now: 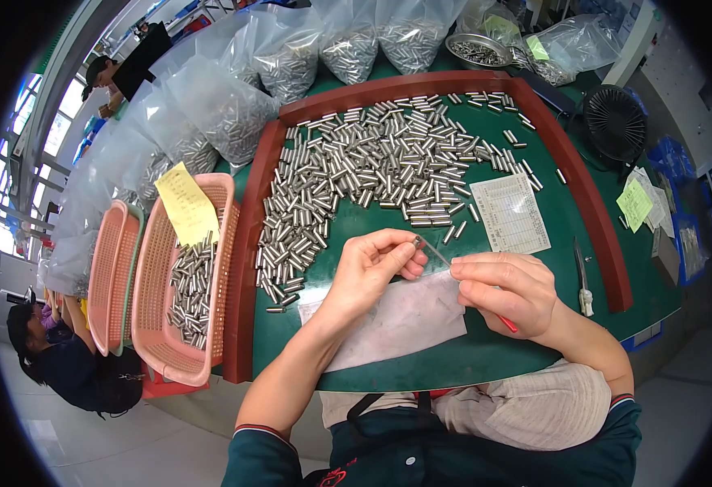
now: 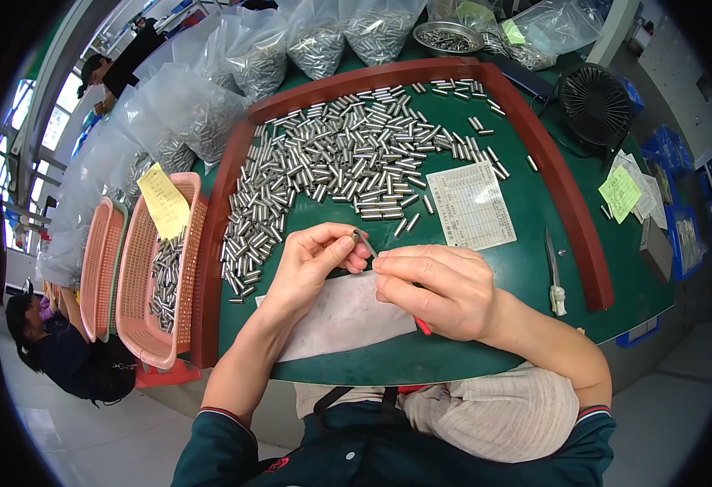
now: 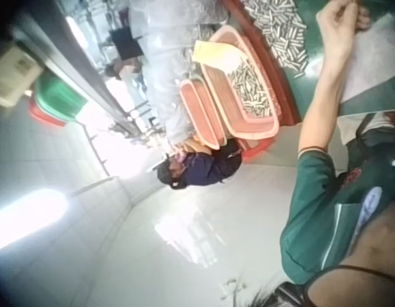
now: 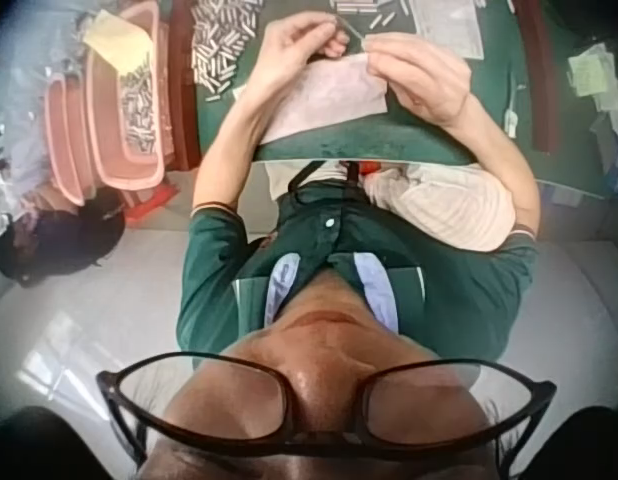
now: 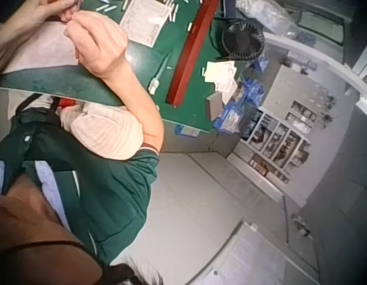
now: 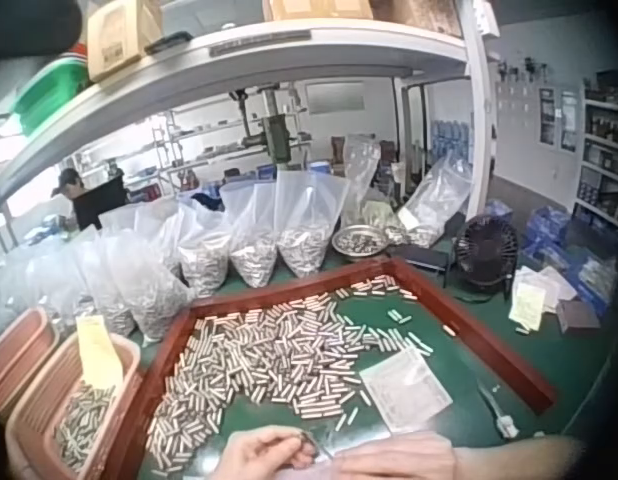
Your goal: Inspecting and cleaning small metal cylinders at an industrial workbench using a scribe and a cloth.
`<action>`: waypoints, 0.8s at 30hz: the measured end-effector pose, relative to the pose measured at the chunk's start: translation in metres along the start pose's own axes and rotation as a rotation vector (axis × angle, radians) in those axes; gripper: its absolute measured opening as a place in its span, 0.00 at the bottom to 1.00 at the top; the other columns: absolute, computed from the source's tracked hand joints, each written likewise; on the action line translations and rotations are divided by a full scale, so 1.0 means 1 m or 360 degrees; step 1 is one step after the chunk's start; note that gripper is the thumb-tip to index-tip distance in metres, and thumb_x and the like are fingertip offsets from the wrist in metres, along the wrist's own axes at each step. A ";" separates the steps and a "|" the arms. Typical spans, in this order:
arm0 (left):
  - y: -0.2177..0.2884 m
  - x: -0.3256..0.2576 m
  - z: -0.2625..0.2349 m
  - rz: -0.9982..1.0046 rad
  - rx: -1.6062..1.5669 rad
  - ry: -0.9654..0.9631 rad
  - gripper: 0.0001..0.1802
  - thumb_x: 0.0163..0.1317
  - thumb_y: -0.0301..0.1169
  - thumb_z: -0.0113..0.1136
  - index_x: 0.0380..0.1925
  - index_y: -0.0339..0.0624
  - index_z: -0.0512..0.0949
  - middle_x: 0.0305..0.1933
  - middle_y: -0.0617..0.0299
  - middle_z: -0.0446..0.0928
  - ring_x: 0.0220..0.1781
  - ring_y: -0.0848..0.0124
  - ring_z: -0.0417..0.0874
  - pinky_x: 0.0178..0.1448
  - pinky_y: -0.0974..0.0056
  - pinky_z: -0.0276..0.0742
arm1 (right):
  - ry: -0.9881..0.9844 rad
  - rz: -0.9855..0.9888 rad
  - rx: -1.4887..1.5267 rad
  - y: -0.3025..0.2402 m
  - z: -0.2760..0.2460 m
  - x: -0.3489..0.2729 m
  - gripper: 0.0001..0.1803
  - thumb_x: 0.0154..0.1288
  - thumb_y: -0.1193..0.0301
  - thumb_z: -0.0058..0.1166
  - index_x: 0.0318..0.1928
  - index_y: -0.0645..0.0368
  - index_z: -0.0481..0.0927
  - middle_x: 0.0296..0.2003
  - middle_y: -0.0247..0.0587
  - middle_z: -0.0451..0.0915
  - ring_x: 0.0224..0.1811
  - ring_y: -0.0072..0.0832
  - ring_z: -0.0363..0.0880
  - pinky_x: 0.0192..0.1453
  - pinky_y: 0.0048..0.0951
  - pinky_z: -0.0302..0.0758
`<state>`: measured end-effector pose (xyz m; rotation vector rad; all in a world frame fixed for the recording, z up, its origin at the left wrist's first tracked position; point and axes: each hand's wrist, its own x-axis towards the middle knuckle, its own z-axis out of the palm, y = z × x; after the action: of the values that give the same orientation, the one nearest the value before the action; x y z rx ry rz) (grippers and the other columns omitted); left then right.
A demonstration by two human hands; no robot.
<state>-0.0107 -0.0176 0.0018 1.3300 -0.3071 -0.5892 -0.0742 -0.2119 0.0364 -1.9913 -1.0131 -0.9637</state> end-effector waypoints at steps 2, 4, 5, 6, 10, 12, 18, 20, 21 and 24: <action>0.000 0.000 0.001 -0.0019 0.0006 0.0004 0.09 0.65 0.25 0.50 0.40 0.31 0.77 0.33 0.56 0.80 0.32 0.74 0.79 0.40 0.69 0.77 | -0.0020 0.0009 0.0001 0.000 0.000 0.000 0.15 0.42 0.77 0.64 0.34 0.64 0.76 0.31 0.45 0.79 0.31 0.36 0.82 0.31 0.27 0.80; 0.000 0.000 0.000 -0.0038 0.0012 0.0010 0.09 0.65 0.25 0.50 0.40 0.31 0.77 0.33 0.56 0.80 0.31 0.74 0.79 0.39 0.69 0.77 | 0.0032 -0.0029 -0.0002 -0.001 -0.001 0.000 0.15 0.42 0.77 0.64 0.34 0.64 0.76 0.31 0.45 0.80 0.31 0.35 0.82 0.31 0.26 0.80; -0.001 0.001 -0.001 -0.0038 -0.0001 0.0008 0.09 0.65 0.25 0.50 0.40 0.31 0.77 0.33 0.56 0.80 0.31 0.74 0.79 0.39 0.69 0.77 | 0.0031 -0.0029 -0.0001 -0.001 -0.002 0.000 0.15 0.42 0.77 0.64 0.34 0.64 0.76 0.31 0.45 0.80 0.31 0.35 0.82 0.31 0.26 0.80; -0.001 0.001 -0.001 -0.0037 -0.0015 0.0007 0.09 0.65 0.25 0.50 0.39 0.31 0.77 0.32 0.55 0.80 0.31 0.74 0.79 0.39 0.69 0.77 | 0.0027 -0.0018 -0.0009 0.000 -0.002 -0.001 0.15 0.42 0.77 0.64 0.34 0.64 0.76 0.31 0.45 0.80 0.31 0.35 0.82 0.31 0.26 0.80; -0.002 0.001 -0.002 -0.0030 -0.0003 0.0013 0.09 0.65 0.25 0.50 0.39 0.31 0.77 0.32 0.55 0.80 0.31 0.74 0.79 0.39 0.70 0.77 | 0.0019 -0.0012 0.0036 0.000 0.000 0.000 0.15 0.43 0.77 0.64 0.34 0.64 0.76 0.31 0.46 0.79 0.31 0.35 0.82 0.30 0.26 0.80; -0.003 0.001 -0.003 -0.0016 0.0016 -0.0011 0.11 0.65 0.27 0.51 0.41 0.29 0.75 0.33 0.54 0.79 0.32 0.73 0.80 0.38 0.69 0.77 | 0.0022 -0.0006 0.0034 0.000 0.000 0.000 0.15 0.43 0.77 0.64 0.35 0.64 0.76 0.31 0.46 0.79 0.31 0.35 0.82 0.30 0.26 0.80; -0.002 0.000 -0.001 0.0023 0.0174 0.0069 0.10 0.64 0.26 0.52 0.39 0.29 0.76 0.30 0.57 0.79 0.31 0.76 0.78 0.37 0.72 0.76 | 0.0020 0.0027 0.0036 0.000 0.001 0.000 0.14 0.44 0.77 0.63 0.35 0.63 0.76 0.30 0.45 0.79 0.30 0.35 0.82 0.29 0.27 0.80; 0.000 -0.001 0.000 0.0014 0.0203 0.0077 0.10 0.64 0.26 0.52 0.39 0.29 0.76 0.30 0.58 0.79 0.30 0.77 0.78 0.37 0.72 0.76 | 0.0023 0.0050 0.0051 0.000 0.001 -0.001 0.14 0.44 0.77 0.62 0.35 0.63 0.76 0.30 0.45 0.79 0.30 0.35 0.82 0.29 0.27 0.80; 0.001 -0.001 0.000 0.0006 0.0232 0.0083 0.09 0.64 0.26 0.53 0.39 0.29 0.77 0.29 0.59 0.79 0.30 0.77 0.77 0.37 0.73 0.75 | 0.0007 0.0080 0.0080 0.000 0.000 -0.001 0.14 0.46 0.78 0.63 0.37 0.62 0.75 0.31 0.45 0.80 0.31 0.36 0.82 0.29 0.26 0.80; 0.002 -0.002 -0.002 0.0051 0.0239 0.0070 0.10 0.63 0.26 0.53 0.39 0.29 0.77 0.29 0.59 0.79 0.30 0.77 0.77 0.36 0.73 0.75 | 0.0015 0.0128 0.0115 0.000 0.000 -0.001 0.15 0.49 0.80 0.62 0.39 0.61 0.75 0.33 0.46 0.81 0.32 0.37 0.83 0.29 0.27 0.80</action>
<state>-0.0107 -0.0149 0.0034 1.4777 -0.3413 -0.5176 -0.0743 -0.2123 0.0355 -1.9507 -0.9423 -0.8807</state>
